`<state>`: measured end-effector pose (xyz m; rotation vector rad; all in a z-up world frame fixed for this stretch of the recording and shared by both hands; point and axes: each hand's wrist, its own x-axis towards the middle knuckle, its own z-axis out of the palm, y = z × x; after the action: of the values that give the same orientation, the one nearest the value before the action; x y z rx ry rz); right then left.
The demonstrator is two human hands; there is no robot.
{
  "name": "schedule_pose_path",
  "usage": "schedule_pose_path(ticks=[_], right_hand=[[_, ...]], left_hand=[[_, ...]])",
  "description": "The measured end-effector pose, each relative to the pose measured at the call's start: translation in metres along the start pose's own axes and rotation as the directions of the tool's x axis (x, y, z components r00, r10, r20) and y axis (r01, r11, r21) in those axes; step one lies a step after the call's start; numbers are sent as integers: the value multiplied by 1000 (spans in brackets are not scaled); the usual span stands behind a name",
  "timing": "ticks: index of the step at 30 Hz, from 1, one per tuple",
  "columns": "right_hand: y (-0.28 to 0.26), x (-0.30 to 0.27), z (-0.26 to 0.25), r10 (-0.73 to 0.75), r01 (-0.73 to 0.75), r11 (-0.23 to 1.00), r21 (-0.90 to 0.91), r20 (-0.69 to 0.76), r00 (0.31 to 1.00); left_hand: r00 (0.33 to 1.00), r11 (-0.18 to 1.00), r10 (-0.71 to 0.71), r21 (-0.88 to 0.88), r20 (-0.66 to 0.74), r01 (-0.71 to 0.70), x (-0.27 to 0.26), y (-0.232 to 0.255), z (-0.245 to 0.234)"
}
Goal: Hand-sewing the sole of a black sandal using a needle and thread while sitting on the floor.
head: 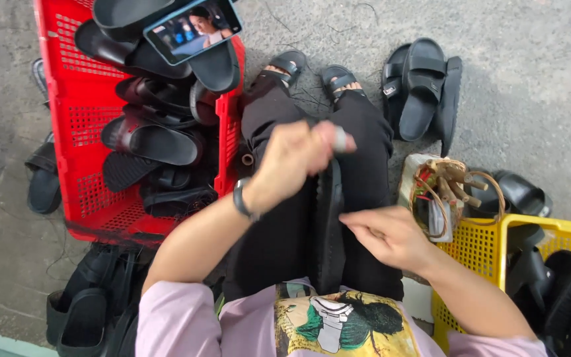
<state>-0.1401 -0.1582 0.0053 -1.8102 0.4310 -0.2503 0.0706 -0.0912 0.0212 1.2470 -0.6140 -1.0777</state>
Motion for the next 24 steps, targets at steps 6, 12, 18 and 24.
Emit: schedule_pose_path(ticks=[6, 12, 18, 24], right_hand=[[-10, 6, -9, -47, 56, 990, -129, 75, 996], [-7, -11, -12, -166, 242, 742, -625, 178, 970], [-13, -10, -17, -137, 265, 678, -686, 236, 962], [-21, -6, -16, -135, 309, 560, -769, 283, 950]], left_hand=[[977, 976, -201, -100, -75, 193, 6, -10, -46], [925, 389, 294, 914, -241, 115, -45, 4, -54], [927, 658, 319, 658, 197, -366, -88, -30, -10], [948, 720, 242, 617, 206, -318, -82, -37, -8]])
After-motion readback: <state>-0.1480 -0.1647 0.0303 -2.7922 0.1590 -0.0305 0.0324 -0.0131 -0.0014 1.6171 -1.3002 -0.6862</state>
